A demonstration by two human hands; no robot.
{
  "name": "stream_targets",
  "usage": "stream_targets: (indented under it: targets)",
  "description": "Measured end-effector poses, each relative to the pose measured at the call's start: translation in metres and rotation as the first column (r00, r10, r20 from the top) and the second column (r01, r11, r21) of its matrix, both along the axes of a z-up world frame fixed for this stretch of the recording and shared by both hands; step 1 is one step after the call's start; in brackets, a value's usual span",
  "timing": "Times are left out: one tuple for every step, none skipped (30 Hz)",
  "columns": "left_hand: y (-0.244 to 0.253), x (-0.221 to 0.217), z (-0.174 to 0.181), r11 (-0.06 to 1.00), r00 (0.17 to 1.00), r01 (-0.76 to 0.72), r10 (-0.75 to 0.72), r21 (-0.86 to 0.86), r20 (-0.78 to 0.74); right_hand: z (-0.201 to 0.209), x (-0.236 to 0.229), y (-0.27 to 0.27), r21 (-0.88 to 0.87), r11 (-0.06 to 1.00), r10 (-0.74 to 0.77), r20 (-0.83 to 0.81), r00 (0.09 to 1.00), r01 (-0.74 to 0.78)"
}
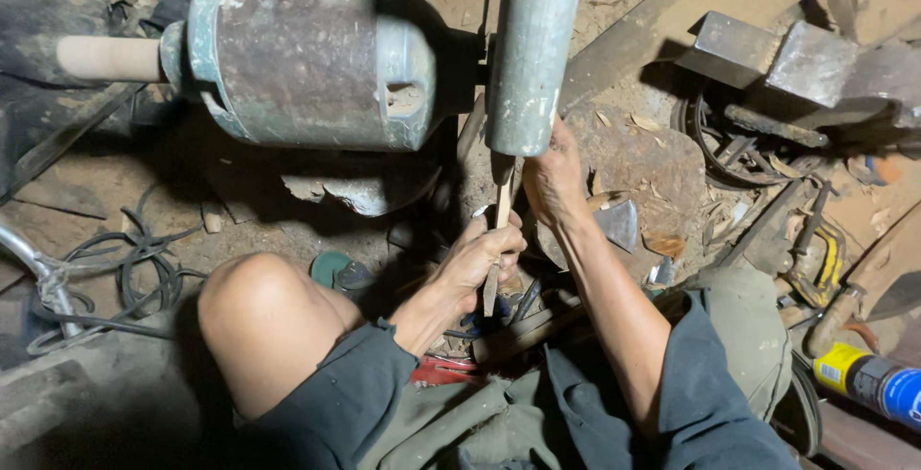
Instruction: The person holds a wooden piece against a rotating grinding wheel, shaping and smoothing its surface. They repeatedly reposition the wood to grind different edges and faces, occasionally pausing to inspect the progress.
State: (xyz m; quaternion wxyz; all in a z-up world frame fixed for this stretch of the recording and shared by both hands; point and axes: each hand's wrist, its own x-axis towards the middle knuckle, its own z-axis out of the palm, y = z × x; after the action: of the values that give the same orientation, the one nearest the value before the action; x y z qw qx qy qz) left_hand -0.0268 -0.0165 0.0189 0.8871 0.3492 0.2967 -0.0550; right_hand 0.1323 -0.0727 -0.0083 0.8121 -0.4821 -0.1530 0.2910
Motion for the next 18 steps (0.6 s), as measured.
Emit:
stream_targets:
  targets:
    - [-0.001,-0.002,-0.001,1.000,1.000,0.003,-0.003,0.003,-0.006,-0.001,-0.002,-0.001,-0.002,1.000,-0.003,-0.014,1.000,0.003]
    - [-0.002,-0.005,-0.002,1.000,1.000,0.006,-0.006,0.005,-0.012,-0.001,-0.005,-0.002,-0.004,1.000,-0.006,-0.029,1.000,0.006]
    - [-0.004,-0.007,-0.002,1.000,1.000,0.008,-0.008,0.009,-0.020,-0.001,-0.007,-0.004,-0.005,1.000,-0.007,-0.045,0.999,0.007]
    - [-0.005,-0.009,-0.003,1.000,1.000,0.006,-0.006,0.006,-0.022,-0.001,-0.010,-0.006,0.007,1.000,-0.002,-0.060,0.998,0.002]
    - [-0.007,-0.010,-0.003,1.000,1.000,0.000,0.000,0.005,-0.022,0.000,-0.012,-0.007,0.020,1.000,0.008,-0.072,0.997,-0.006]
    - [-0.008,-0.012,-0.004,1.000,1.000,-0.005,0.005,0.004,-0.021,0.001,-0.015,-0.008,0.034,0.999,0.017,-0.085,0.996,-0.014]
    - [-0.009,-0.015,-0.004,1.000,1.000,-0.007,0.006,-0.004,-0.030,0.003,-0.018,-0.010,0.028,1.000,0.016,-0.069,0.997,-0.014]
    - [-0.011,-0.018,-0.004,1.000,0.999,-0.008,0.007,-0.013,-0.040,0.005,-0.021,-0.011,0.021,1.000,0.014,-0.054,0.998,-0.013]
    - [-0.012,-0.020,-0.005,1.000,0.999,-0.011,0.010,-0.021,-0.047,0.007,-0.023,-0.012,0.015,1.000,0.014,-0.037,0.999,-0.014]
    - [-0.013,-0.022,-0.005,0.999,0.999,-0.013,0.012,-0.039,-0.032,0.009,-0.025,-0.012,0.003,1.000,0.014,-0.033,0.999,-0.014]
    - [-0.014,-0.024,-0.005,0.998,1.000,-0.012,0.010,-0.059,-0.019,0.011,-0.028,-0.013,-0.010,1.000,0.010,-0.032,0.999,-0.010]
    - [-0.016,-0.026,-0.005,0.997,1.000,-0.010,0.009,-0.078,-0.006,0.012,-0.031,-0.015,-0.024,1.000,0.006,-0.031,0.999,-0.006]
    - [-0.017,-0.028,-0.005,0.999,1.000,-0.007,0.006,-0.054,-0.021,0.014,-0.033,-0.015,-0.027,1.000,0.011,-0.030,0.999,-0.012]
    - [-0.018,-0.030,-0.005,1.000,0.999,-0.005,0.004,-0.030,-0.036,0.015,-0.036,-0.016,-0.031,0.999,0.016,-0.029,0.999,-0.017]
    - [-0.019,-0.032,-0.004,1.000,0.999,-0.002,0.001,-0.007,-0.051,0.016,-0.038,-0.017,-0.036,0.999,0.021,-0.029,0.999,-0.022]
    - [-0.020,-0.035,-0.004,1.000,0.998,0.001,-0.002,-0.007,-0.058,0.016,-0.040,-0.019,-0.045,0.999,0.026,-0.025,0.999,-0.027]
    - [-0.021,-0.038,-0.003,1.000,0.998,0.006,-0.006,-0.005,-0.064,0.017,-0.042,-0.020,-0.054,0.998,0.030,-0.021,0.999,-0.031]
    - [-0.021,-0.040,-0.003,1.000,0.997,0.011,-0.011,-0.003,-0.070,0.017,-0.044,-0.022,-0.063,0.997,0.033,-0.016,0.999,-0.034]
